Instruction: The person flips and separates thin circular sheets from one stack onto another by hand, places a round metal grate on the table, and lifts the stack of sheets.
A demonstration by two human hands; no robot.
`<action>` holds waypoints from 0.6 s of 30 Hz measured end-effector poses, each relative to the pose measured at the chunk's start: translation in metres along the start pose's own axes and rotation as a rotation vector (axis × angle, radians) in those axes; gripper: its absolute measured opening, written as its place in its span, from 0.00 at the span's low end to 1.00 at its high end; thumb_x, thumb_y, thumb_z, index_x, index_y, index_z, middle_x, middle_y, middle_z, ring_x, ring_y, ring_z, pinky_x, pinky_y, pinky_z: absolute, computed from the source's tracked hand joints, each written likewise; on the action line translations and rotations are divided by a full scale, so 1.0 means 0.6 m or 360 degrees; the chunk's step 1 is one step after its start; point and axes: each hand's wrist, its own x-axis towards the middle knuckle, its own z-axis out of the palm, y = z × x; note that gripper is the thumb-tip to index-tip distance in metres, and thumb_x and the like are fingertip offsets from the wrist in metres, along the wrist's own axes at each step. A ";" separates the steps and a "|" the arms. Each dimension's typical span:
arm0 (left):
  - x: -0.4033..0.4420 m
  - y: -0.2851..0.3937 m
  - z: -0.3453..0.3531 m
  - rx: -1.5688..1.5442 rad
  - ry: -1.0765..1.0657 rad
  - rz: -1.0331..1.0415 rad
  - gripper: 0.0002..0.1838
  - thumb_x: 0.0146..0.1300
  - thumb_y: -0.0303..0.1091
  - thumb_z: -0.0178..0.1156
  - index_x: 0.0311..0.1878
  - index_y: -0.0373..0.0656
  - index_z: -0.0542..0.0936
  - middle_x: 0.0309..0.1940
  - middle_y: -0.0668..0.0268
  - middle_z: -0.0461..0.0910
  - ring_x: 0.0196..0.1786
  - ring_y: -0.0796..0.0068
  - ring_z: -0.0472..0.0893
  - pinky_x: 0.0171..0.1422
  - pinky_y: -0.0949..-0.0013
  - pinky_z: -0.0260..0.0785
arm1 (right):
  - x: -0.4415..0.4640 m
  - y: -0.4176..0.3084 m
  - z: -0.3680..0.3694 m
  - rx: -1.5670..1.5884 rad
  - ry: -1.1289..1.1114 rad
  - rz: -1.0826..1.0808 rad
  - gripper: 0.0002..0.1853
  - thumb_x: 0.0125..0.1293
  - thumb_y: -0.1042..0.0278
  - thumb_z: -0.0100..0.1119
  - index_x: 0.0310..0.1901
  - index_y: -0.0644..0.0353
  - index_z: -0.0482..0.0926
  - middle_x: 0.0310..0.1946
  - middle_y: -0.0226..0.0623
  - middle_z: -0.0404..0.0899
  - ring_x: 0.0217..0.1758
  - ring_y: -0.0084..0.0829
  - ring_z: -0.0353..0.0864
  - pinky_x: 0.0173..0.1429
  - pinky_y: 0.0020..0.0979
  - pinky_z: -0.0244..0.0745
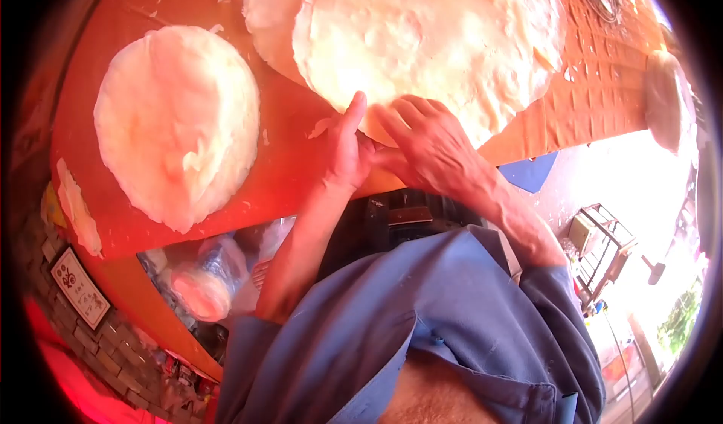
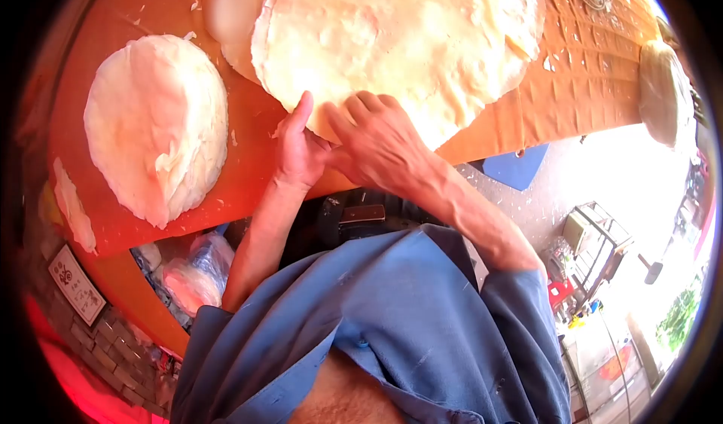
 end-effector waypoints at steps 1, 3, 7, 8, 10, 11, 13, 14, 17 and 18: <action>0.003 -0.002 -0.001 -0.0122 -0.0020 0.0046 0.27 0.74 0.48 0.46 0.68 0.41 0.64 0.62 0.59 0.73 0.61 0.61 0.75 0.63 0.54 0.70 | -0.017 0.005 -0.001 -0.0108 0.0093 -0.0007 0.26 0.53 0.57 0.67 0.50 0.63 0.73 0.43 0.46 0.78 0.51 0.46 0.77 0.54 0.46 0.72; 0.014 -0.010 -0.004 -0.0375 -0.0065 0.0118 0.26 0.74 0.45 0.45 0.68 0.41 0.64 0.62 0.59 0.73 0.62 0.61 0.74 0.63 0.54 0.70 | -0.058 0.025 0.000 -0.0332 0.0269 -0.0003 0.30 0.51 0.62 0.67 0.56 0.63 0.72 0.52 0.50 0.76 0.60 0.48 0.73 0.61 0.48 0.69; 0.018 0.021 0.003 -0.0476 -0.0346 0.0150 0.26 0.74 0.45 0.44 0.68 0.39 0.64 0.62 0.56 0.74 0.59 0.56 0.78 0.61 0.46 0.73 | -0.055 0.069 -0.016 -0.0490 0.0468 0.0227 0.21 0.46 0.78 0.57 0.47 0.61 0.79 0.48 0.46 0.80 0.54 0.47 0.79 0.56 0.44 0.75; 0.018 0.032 0.012 -0.0507 -0.0239 0.0177 0.29 0.74 0.49 0.43 0.68 0.37 0.63 0.60 0.52 0.75 0.58 0.52 0.79 0.62 0.46 0.71 | -0.043 0.071 -0.020 -0.0452 0.0361 0.0240 0.17 0.47 0.77 0.56 0.43 0.59 0.79 0.43 0.44 0.81 0.49 0.45 0.80 0.51 0.44 0.76; 0.034 0.052 -0.005 -0.0495 -0.0496 0.0154 0.30 0.74 0.52 0.44 0.66 0.36 0.65 0.60 0.49 0.75 0.58 0.49 0.78 0.61 0.48 0.73 | -0.012 0.083 -0.034 -0.0395 0.0166 0.0284 0.10 0.50 0.75 0.56 0.36 0.56 0.80 0.33 0.39 0.83 0.40 0.42 0.83 0.42 0.42 0.78; 0.037 0.061 -0.014 -0.0492 -0.0618 0.0143 0.30 0.73 0.53 0.44 0.65 0.35 0.66 0.59 0.48 0.74 0.58 0.48 0.78 0.61 0.49 0.73 | 0.013 0.102 -0.050 -0.0712 -0.0035 0.0292 0.04 0.52 0.72 0.55 0.29 0.52 0.78 0.24 0.36 0.81 0.28 0.39 0.82 0.30 0.41 0.75; 0.034 0.064 -0.023 -0.0236 -0.0331 0.0245 0.30 0.72 0.55 0.48 0.60 0.35 0.71 0.51 0.48 0.78 0.53 0.50 0.80 0.58 0.53 0.74 | 0.049 0.138 -0.147 -0.0920 0.0286 -0.0013 0.03 0.58 0.71 0.59 0.33 0.55 0.82 0.23 0.43 0.79 0.26 0.45 0.80 0.30 0.40 0.75; 0.034 0.059 -0.036 -0.0030 -0.0118 0.0300 0.28 0.72 0.53 0.49 0.59 0.35 0.72 0.49 0.49 0.78 0.51 0.52 0.81 0.57 0.54 0.74 | 0.057 0.138 -0.187 -0.0541 0.0403 0.0250 0.05 0.59 0.71 0.59 0.35 0.56 0.83 0.24 0.44 0.80 0.26 0.44 0.80 0.30 0.39 0.75; 0.017 0.053 -0.050 0.0342 0.0359 0.0370 0.20 0.71 0.41 0.54 0.57 0.36 0.73 0.42 0.56 0.79 0.46 0.59 0.82 0.55 0.60 0.75 | 0.069 0.096 -0.262 -0.0457 0.0906 0.0226 0.07 0.62 0.71 0.59 0.37 0.61 0.84 0.27 0.45 0.83 0.27 0.39 0.82 0.32 0.35 0.75; 0.013 0.050 -0.061 0.0335 0.0424 0.0352 0.18 0.71 0.39 0.54 0.57 0.36 0.73 0.43 0.56 0.80 0.46 0.60 0.82 0.55 0.61 0.75 | 0.071 0.066 -0.276 -0.0608 0.1063 0.0091 0.07 0.63 0.70 0.60 0.37 0.63 0.85 0.28 0.45 0.84 0.28 0.37 0.83 0.33 0.34 0.75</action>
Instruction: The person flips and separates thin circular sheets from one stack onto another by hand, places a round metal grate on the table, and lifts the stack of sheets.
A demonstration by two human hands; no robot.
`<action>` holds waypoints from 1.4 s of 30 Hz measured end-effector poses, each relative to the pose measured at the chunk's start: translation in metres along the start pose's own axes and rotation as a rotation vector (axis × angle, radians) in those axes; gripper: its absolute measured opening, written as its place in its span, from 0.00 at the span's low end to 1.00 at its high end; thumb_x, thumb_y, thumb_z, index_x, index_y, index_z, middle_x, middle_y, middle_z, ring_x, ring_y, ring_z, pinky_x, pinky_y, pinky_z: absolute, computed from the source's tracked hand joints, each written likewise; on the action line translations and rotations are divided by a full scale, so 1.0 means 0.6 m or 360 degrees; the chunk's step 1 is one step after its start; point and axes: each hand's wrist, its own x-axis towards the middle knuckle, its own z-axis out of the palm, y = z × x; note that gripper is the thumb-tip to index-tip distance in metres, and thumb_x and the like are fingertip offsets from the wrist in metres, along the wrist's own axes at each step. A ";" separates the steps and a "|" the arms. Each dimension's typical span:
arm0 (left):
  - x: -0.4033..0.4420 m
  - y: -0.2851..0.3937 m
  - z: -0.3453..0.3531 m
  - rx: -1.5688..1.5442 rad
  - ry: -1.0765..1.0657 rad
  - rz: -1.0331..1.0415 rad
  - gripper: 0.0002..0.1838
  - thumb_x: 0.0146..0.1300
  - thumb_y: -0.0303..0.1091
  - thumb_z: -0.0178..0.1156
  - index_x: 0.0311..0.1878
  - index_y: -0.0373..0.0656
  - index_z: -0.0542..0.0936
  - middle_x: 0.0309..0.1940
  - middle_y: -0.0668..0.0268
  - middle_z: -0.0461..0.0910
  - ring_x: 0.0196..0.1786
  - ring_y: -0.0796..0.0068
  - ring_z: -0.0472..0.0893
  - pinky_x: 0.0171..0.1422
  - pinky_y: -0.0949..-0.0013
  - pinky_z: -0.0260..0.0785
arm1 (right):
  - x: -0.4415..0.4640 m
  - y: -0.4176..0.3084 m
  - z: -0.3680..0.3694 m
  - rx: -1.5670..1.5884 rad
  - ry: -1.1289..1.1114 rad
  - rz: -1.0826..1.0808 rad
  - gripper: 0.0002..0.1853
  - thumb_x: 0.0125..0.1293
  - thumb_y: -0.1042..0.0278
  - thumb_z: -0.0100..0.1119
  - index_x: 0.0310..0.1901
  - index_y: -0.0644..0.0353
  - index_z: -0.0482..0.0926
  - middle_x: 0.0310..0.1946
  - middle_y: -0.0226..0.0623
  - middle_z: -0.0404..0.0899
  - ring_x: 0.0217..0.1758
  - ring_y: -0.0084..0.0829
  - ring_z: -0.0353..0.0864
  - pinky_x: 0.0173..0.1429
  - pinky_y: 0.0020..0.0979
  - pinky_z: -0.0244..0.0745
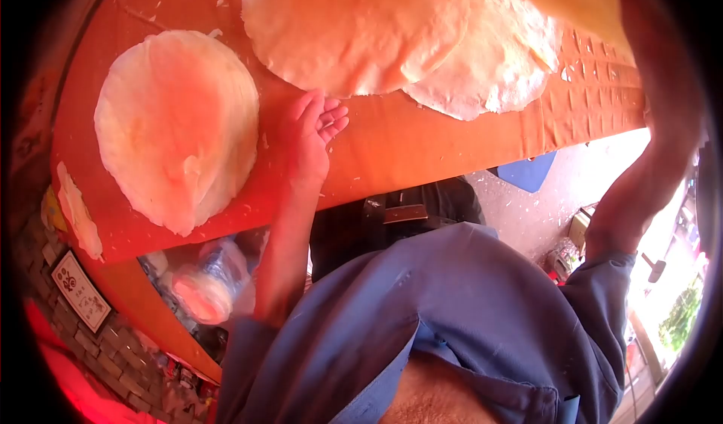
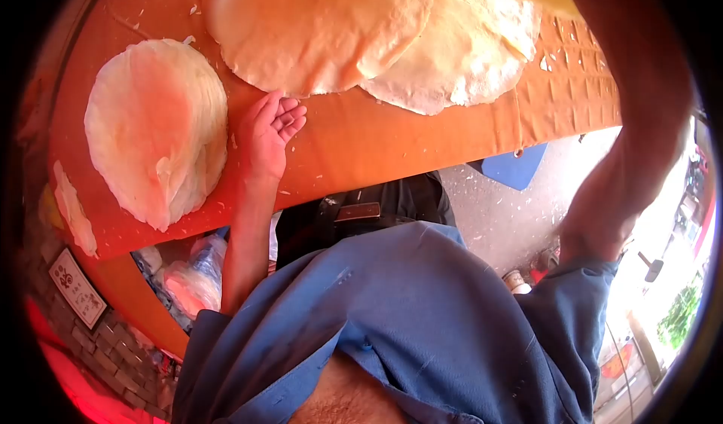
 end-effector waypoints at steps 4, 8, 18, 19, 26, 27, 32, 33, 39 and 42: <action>-0.001 -0.003 0.005 -0.0161 0.0167 0.0015 0.15 0.69 0.33 0.57 0.55 0.36 0.74 0.43 0.58 0.80 0.47 0.60 0.82 0.54 0.62 0.76 | -0.009 -0.028 -0.039 -0.0482 -0.0381 0.0123 0.12 0.61 0.72 0.57 0.46 0.54 0.84 0.29 0.47 0.82 0.31 0.45 0.83 0.33 0.38 0.76; 0.009 -0.006 -0.002 -0.0351 0.0020 0.0032 0.18 0.68 0.31 0.58 0.57 0.34 0.71 0.43 0.58 0.79 0.48 0.60 0.83 0.51 0.64 0.78 | -0.077 0.009 0.132 -0.0104 -0.1003 -0.0058 0.08 0.54 0.76 0.53 0.33 0.56 0.81 0.21 0.45 0.79 0.27 0.47 0.82 0.32 0.43 0.76; 0.021 0.025 -0.032 -0.0077 0.0221 0.0143 0.17 0.69 0.31 0.58 0.57 0.33 0.71 0.42 0.59 0.79 0.43 0.66 0.83 0.46 0.69 0.79 | 0.037 -0.019 -0.012 -0.0108 -0.0180 -0.0191 0.14 0.65 0.72 0.56 0.52 0.53 0.81 0.35 0.41 0.84 0.32 0.36 0.83 0.38 0.30 0.76; 0.027 0.022 -0.036 -0.0139 0.0226 0.0108 0.16 0.69 0.31 0.58 0.56 0.34 0.72 0.40 0.60 0.79 0.42 0.67 0.83 0.45 0.69 0.79 | 0.032 -0.074 -0.004 -0.0457 -0.0650 0.0377 0.17 0.61 0.78 0.53 0.50 0.51 0.82 0.38 0.37 0.85 0.34 0.37 0.84 0.41 0.32 0.77; 0.042 0.024 -0.026 -0.0136 0.0056 0.0149 0.09 0.68 0.32 0.59 0.47 0.40 0.75 0.33 0.64 0.80 0.36 0.73 0.82 0.41 0.72 0.77 | -0.101 0.012 0.210 0.0072 -0.0903 -0.0042 0.07 0.53 0.76 0.55 0.31 0.55 0.82 0.22 0.43 0.79 0.27 0.46 0.80 0.32 0.43 0.73; 0.044 0.023 -0.026 -0.0085 0.0064 0.0176 0.09 0.68 0.32 0.60 0.47 0.41 0.75 0.34 0.64 0.80 0.35 0.73 0.82 0.41 0.72 0.77 | -0.103 0.013 0.208 0.0073 -0.0878 -0.0071 0.09 0.58 0.73 0.55 0.36 0.52 0.84 0.25 0.41 0.81 0.28 0.44 0.81 0.33 0.41 0.74; 0.048 0.016 -0.026 -0.0370 -0.0329 0.0222 0.13 0.70 0.38 0.58 0.50 0.40 0.76 0.39 0.63 0.81 0.41 0.71 0.82 0.46 0.68 0.78 | -0.078 -0.044 0.209 0.0168 -0.0741 -0.0146 0.07 0.54 0.75 0.53 0.31 0.56 0.81 0.23 0.44 0.80 0.27 0.47 0.80 0.32 0.43 0.74; 0.044 0.027 -0.016 -0.0488 -0.0384 0.0221 0.14 0.71 0.39 0.58 0.51 0.40 0.76 0.41 0.63 0.81 0.43 0.70 0.82 0.48 0.67 0.78 | -0.092 -0.049 0.225 0.0286 -0.0685 -0.0147 0.06 0.52 0.75 0.52 0.28 0.58 0.80 0.22 0.45 0.79 0.26 0.48 0.80 0.31 0.44 0.73; 0.063 0.020 -0.011 -0.0570 -0.0488 0.0294 0.20 0.72 0.44 0.55 0.61 0.44 0.72 0.56 0.64 0.77 0.57 0.67 0.78 0.61 0.60 0.74 | -0.087 -0.055 0.231 0.0322 -0.0783 -0.0025 0.05 0.52 0.75 0.53 0.27 0.57 0.80 0.19 0.45 0.77 0.24 0.47 0.79 0.29 0.43 0.72; 0.071 0.027 0.001 -0.0630 -0.0492 0.0335 0.20 0.71 0.44 0.57 0.59 0.44 0.73 0.55 0.64 0.77 0.55 0.68 0.79 0.60 0.60 0.74 | -0.085 -0.067 0.240 0.0332 -0.0744 -0.0077 0.05 0.53 0.74 0.53 0.27 0.57 0.80 0.19 0.46 0.77 0.23 0.47 0.79 0.28 0.43 0.72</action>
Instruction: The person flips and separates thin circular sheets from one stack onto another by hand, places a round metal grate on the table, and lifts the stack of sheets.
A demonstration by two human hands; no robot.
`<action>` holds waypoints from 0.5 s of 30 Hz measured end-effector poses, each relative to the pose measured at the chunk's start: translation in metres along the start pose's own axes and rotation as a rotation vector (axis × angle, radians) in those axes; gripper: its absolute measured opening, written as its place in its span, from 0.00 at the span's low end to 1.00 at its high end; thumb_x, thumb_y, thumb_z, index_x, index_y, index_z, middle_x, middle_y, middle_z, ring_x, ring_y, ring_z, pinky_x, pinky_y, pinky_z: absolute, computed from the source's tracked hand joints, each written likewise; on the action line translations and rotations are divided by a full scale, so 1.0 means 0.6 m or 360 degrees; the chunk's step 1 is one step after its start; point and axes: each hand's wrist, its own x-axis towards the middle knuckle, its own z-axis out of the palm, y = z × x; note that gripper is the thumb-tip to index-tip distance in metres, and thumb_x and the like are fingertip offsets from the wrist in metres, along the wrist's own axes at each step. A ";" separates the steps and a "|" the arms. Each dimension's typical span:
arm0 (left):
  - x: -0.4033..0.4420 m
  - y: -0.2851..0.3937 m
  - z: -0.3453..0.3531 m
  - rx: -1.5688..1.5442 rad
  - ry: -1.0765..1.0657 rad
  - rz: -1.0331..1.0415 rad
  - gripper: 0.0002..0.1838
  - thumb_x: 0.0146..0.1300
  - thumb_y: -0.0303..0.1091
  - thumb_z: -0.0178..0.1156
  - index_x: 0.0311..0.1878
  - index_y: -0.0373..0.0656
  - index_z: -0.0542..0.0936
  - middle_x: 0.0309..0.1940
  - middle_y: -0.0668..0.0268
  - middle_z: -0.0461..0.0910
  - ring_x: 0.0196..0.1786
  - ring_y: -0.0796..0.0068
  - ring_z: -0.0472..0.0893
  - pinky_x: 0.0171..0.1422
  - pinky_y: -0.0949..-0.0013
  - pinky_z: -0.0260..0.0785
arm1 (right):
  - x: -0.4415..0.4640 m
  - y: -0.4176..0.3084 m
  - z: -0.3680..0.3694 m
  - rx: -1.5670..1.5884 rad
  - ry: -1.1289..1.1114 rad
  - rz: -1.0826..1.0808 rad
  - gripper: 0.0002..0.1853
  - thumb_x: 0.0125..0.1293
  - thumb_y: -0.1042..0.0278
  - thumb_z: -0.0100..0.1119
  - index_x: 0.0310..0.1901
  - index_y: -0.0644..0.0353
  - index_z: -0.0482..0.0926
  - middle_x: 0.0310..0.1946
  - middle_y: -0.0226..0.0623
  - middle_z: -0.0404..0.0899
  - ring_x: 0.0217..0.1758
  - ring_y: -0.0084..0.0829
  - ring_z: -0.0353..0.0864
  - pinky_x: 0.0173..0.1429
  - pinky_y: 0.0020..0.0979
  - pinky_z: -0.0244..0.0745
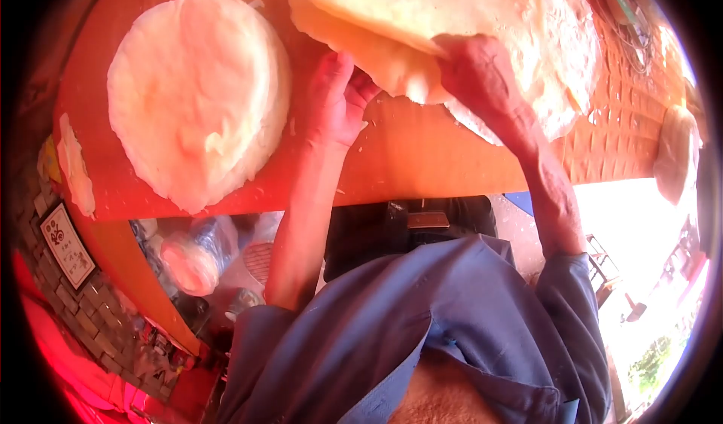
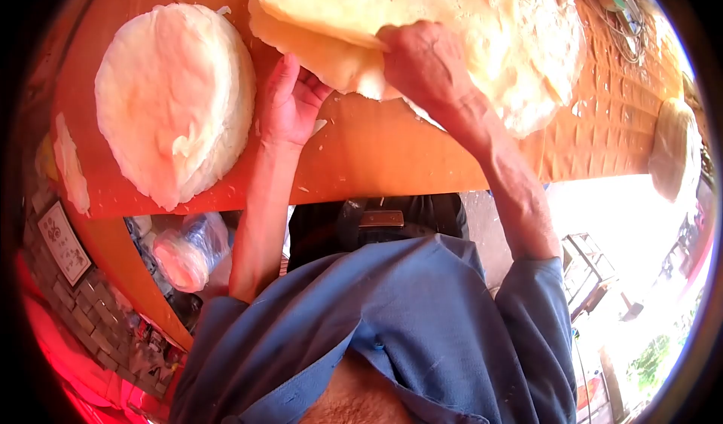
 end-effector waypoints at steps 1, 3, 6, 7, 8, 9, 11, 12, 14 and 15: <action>0.001 0.001 0.012 -0.0006 0.0040 0.0039 0.19 0.70 0.44 0.58 0.57 0.44 0.74 0.52 0.65 0.78 0.53 0.68 0.80 0.58 0.61 0.75 | -0.003 0.005 0.005 0.0035 -0.0003 0.0057 0.05 0.54 0.74 0.53 0.27 0.57 0.80 0.19 0.46 0.77 0.23 0.47 0.79 0.29 0.43 0.72; 0.003 0.002 0.021 -0.0011 0.0054 0.0109 0.18 0.69 0.45 0.60 0.55 0.44 0.75 0.50 0.66 0.79 0.51 0.69 0.81 0.56 0.62 0.77 | -0.008 0.008 0.008 0.0110 -0.0019 0.0174 0.06 0.54 0.74 0.53 0.27 0.57 0.80 0.19 0.47 0.77 0.24 0.48 0.79 0.29 0.44 0.72; 0.012 -0.006 0.027 -0.0021 -0.0025 0.0163 0.19 0.68 0.45 0.61 0.55 0.44 0.75 0.50 0.66 0.79 0.51 0.70 0.80 0.55 0.63 0.76 | 0.014 -0.009 -0.014 0.0106 -0.0114 0.0230 0.05 0.55 0.72 0.54 0.27 0.58 0.81 0.21 0.49 0.78 0.26 0.50 0.79 0.31 0.44 0.73; 0.015 -0.008 0.031 -0.0027 -0.0046 0.0173 0.20 0.67 0.45 0.62 0.55 0.44 0.75 0.50 0.66 0.79 0.50 0.70 0.80 0.55 0.63 0.76 | 0.021 -0.013 -0.019 0.0102 -0.0134 0.0248 0.05 0.55 0.72 0.55 0.27 0.58 0.81 0.21 0.50 0.78 0.26 0.50 0.79 0.32 0.44 0.73; 0.018 -0.007 0.034 -0.0030 -0.0068 0.0185 0.20 0.67 0.45 0.62 0.55 0.44 0.75 0.50 0.67 0.79 0.50 0.71 0.80 0.55 0.64 0.76 | 0.020 -0.013 -0.015 0.0105 -0.0109 0.0191 0.05 0.55 0.72 0.54 0.27 0.58 0.81 0.21 0.50 0.77 0.26 0.50 0.79 0.33 0.44 0.73; 0.021 -0.005 0.036 -0.0041 -0.0056 0.0165 0.20 0.67 0.45 0.62 0.55 0.44 0.75 0.49 0.67 0.79 0.50 0.71 0.80 0.55 0.64 0.76 | 0.018 -0.012 -0.013 0.0121 -0.0106 0.0214 0.05 0.55 0.72 0.54 0.27 0.59 0.81 0.21 0.50 0.77 0.27 0.51 0.79 0.33 0.45 0.73; 0.024 -0.001 0.037 -0.0068 -0.0017 0.0129 0.20 0.66 0.45 0.63 0.55 0.44 0.75 0.49 0.67 0.79 0.51 0.71 0.79 0.56 0.63 0.76 | 0.009 -0.009 -0.008 0.0157 -0.0117 0.0254 0.05 0.54 0.73 0.54 0.26 0.59 0.80 0.21 0.50 0.77 0.27 0.51 0.78 0.33 0.45 0.72; 0.026 0.002 0.036 -0.0068 0.0010 0.0121 0.20 0.66 0.45 0.63 0.55 0.44 0.76 0.49 0.67 0.79 0.51 0.71 0.79 0.56 0.63 0.75 | 0.009 -0.007 -0.006 0.0176 -0.0104 0.0275 0.05 0.52 0.74 0.54 0.28 0.59 0.81 0.21 0.50 0.77 0.28 0.52 0.78 0.33 0.45 0.73; 0.026 0.004 0.033 -0.0065 0.0067 0.0082 0.20 0.65 0.45 0.64 0.55 0.45 0.76 0.49 0.67 0.79 0.51 0.71 0.79 0.57 0.62 0.74 | 0.019 -0.006 -0.011 0.0097 -0.0208 0.0213 0.06 0.54 0.73 0.55 0.30 0.58 0.83 0.23 0.50 0.78 0.29 0.52 0.79 0.34 0.45 0.73; 0.027 0.006 0.035 -0.0108 0.0057 0.0064 0.20 0.65 0.45 0.64 0.54 0.45 0.76 0.49 0.67 0.79 0.51 0.71 0.79 0.57 0.62 0.74 | 0.025 -0.008 -0.015 0.0055 -0.0253 0.0183 0.07 0.54 0.72 0.55 0.31 0.58 0.83 0.23 0.50 0.79 0.29 0.52 0.79 0.35 0.44 0.74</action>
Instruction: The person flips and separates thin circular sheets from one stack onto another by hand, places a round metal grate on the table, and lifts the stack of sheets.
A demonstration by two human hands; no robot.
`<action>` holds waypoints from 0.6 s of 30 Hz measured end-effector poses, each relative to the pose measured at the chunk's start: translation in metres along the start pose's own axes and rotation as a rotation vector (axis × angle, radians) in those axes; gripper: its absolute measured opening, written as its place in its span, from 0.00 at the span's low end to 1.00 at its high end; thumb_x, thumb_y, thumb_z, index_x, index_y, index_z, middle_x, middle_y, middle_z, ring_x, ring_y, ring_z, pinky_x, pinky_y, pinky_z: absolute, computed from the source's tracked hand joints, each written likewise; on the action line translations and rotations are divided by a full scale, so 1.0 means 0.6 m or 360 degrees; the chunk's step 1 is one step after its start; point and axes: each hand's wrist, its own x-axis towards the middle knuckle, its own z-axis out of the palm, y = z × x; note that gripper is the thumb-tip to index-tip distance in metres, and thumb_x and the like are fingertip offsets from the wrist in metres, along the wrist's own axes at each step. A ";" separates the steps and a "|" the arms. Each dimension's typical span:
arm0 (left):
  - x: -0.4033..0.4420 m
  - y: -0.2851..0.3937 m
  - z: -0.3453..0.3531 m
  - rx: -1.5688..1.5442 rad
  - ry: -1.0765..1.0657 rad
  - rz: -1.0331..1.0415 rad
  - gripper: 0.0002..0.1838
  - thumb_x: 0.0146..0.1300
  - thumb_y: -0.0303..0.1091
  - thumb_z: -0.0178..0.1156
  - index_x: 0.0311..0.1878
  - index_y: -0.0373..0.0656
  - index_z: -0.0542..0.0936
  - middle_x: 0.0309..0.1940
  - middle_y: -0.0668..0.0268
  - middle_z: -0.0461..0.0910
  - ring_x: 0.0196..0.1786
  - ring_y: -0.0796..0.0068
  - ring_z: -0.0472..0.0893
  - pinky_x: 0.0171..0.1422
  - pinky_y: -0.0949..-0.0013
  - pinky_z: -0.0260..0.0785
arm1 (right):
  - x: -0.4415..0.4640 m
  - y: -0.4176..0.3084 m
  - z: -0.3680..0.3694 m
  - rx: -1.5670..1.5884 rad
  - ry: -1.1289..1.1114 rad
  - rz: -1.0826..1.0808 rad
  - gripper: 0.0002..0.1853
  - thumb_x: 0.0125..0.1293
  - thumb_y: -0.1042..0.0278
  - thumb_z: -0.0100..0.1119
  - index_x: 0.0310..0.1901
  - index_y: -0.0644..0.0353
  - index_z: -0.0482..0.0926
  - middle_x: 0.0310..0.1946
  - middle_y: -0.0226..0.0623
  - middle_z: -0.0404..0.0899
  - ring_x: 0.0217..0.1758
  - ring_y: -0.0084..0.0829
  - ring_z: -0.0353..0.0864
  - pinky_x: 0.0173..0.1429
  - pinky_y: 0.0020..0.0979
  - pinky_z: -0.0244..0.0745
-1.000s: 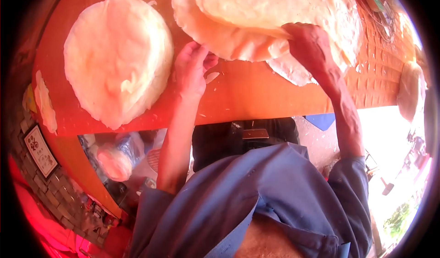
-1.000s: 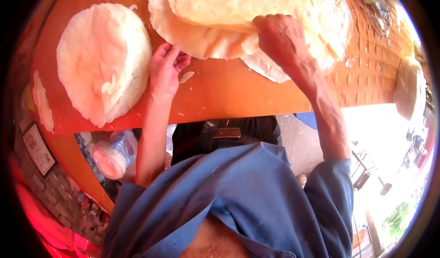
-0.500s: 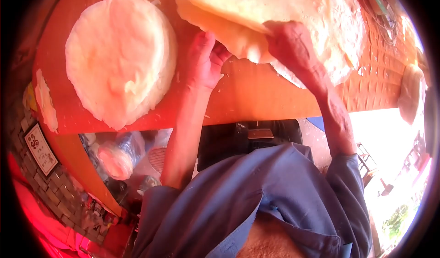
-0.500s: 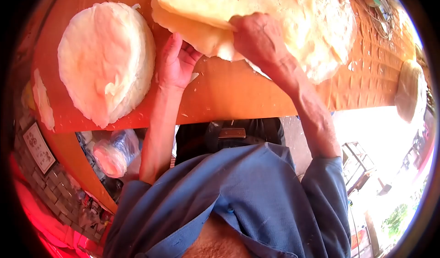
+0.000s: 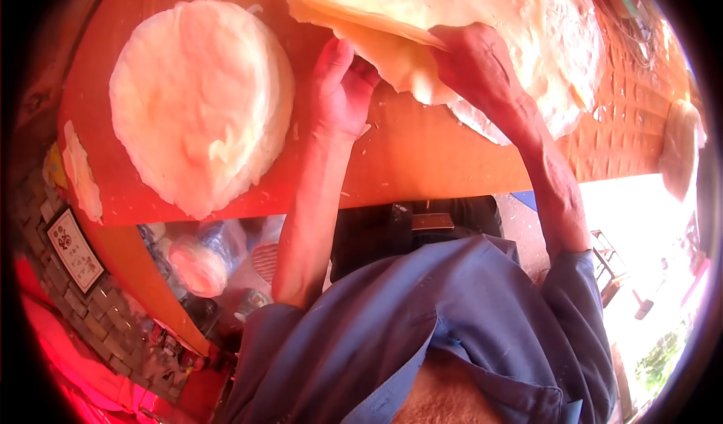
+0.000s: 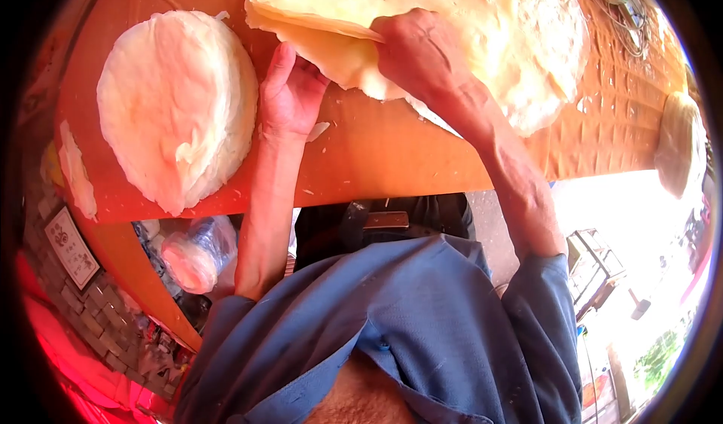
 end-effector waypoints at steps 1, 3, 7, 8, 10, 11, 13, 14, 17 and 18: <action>-0.001 0.002 0.001 -0.0042 -0.0005 -0.0019 0.19 0.65 0.44 0.64 0.54 0.45 0.77 0.49 0.68 0.79 0.51 0.71 0.78 0.57 0.62 0.74 | -0.001 -0.005 0.002 0.0027 -0.0007 0.0043 0.07 0.54 0.72 0.56 0.31 0.58 0.83 0.23 0.50 0.78 0.29 0.52 0.79 0.35 0.44 0.74; 0.002 0.005 0.000 -0.0090 -0.0039 -0.0023 0.18 0.65 0.42 0.65 0.53 0.45 0.78 0.48 0.68 0.80 0.51 0.71 0.78 0.57 0.62 0.74 | 0.001 -0.017 0.003 0.0080 -0.0013 0.0115 0.07 0.55 0.72 0.56 0.32 0.58 0.84 0.24 0.51 0.78 0.29 0.52 0.79 0.35 0.44 0.74; 0.004 -0.003 -0.004 -0.0064 -0.0092 0.0037 0.15 0.65 0.39 0.64 0.52 0.44 0.78 0.45 0.67 0.81 0.47 0.71 0.80 0.55 0.62 0.75 | -0.004 -0.003 0.013 0.0272 0.0112 0.0073 0.06 0.53 0.74 0.56 0.30 0.60 0.82 0.23 0.51 0.78 0.29 0.52 0.79 0.35 0.45 0.74; 0.001 -0.004 0.000 -0.0046 -0.0096 0.0050 0.15 0.65 0.38 0.64 0.51 0.43 0.78 0.45 0.67 0.81 0.46 0.71 0.80 0.54 0.62 0.76 | -0.003 -0.006 0.009 0.0245 0.0071 0.0085 0.06 0.53 0.74 0.56 0.30 0.60 0.83 0.24 0.51 0.78 0.29 0.52 0.80 0.35 0.45 0.74; -0.003 -0.001 0.013 0.0115 -0.0024 0.0149 0.14 0.66 0.37 0.63 0.51 0.41 0.78 0.44 0.66 0.81 0.44 0.71 0.81 0.52 0.62 0.77 | 0.004 -0.015 0.003 0.0185 -0.0003 0.0107 0.06 0.53 0.74 0.56 0.30 0.60 0.83 0.24 0.51 0.79 0.29 0.52 0.80 0.35 0.45 0.74; -0.004 0.002 0.020 0.0197 0.0011 0.0200 0.14 0.66 0.36 0.63 0.51 0.39 0.77 0.44 0.65 0.81 0.44 0.71 0.81 0.51 0.62 0.78 | 0.007 -0.019 0.005 0.0191 -0.0005 0.0106 0.06 0.52 0.74 0.56 0.30 0.61 0.82 0.24 0.51 0.79 0.29 0.52 0.80 0.35 0.45 0.74; -0.002 0.009 0.026 0.0554 0.0134 0.0246 0.14 0.65 0.28 0.58 0.53 0.37 0.76 0.46 0.63 0.80 0.45 0.70 0.81 0.51 0.63 0.78 | 0.015 -0.024 0.013 0.0204 -0.0007 0.0105 0.06 0.52 0.73 0.56 0.29 0.61 0.82 0.24 0.51 0.79 0.29 0.52 0.80 0.35 0.45 0.74; -0.002 0.012 0.028 0.0734 0.0198 0.0267 0.14 0.65 0.25 0.56 0.54 0.36 0.75 0.47 0.62 0.80 0.46 0.69 0.81 0.51 0.63 0.78 | 0.018 -0.026 0.022 0.0167 0.0038 0.0044 0.06 0.51 0.73 0.56 0.28 0.62 0.82 0.24 0.51 0.79 0.29 0.52 0.80 0.35 0.45 0.74; 0.001 0.015 0.035 0.0700 0.0381 0.0115 0.14 0.64 0.28 0.56 0.52 0.33 0.75 0.41 0.62 0.81 0.43 0.69 0.82 0.48 0.65 0.79 | 0.019 -0.032 0.052 0.0066 0.0096 -0.0082 0.10 0.57 0.64 0.59 0.28 0.64 0.81 0.23 0.51 0.80 0.30 0.53 0.81 0.35 0.45 0.75; 0.000 0.014 0.033 0.0626 0.0363 0.0068 0.13 0.64 0.27 0.56 0.51 0.33 0.75 0.40 0.62 0.81 0.43 0.70 0.82 0.47 0.67 0.78 | 0.015 -0.035 0.053 0.0118 0.0155 -0.0154 0.15 0.58 0.59 0.59 0.28 0.64 0.81 0.23 0.52 0.79 0.29 0.53 0.81 0.35 0.45 0.74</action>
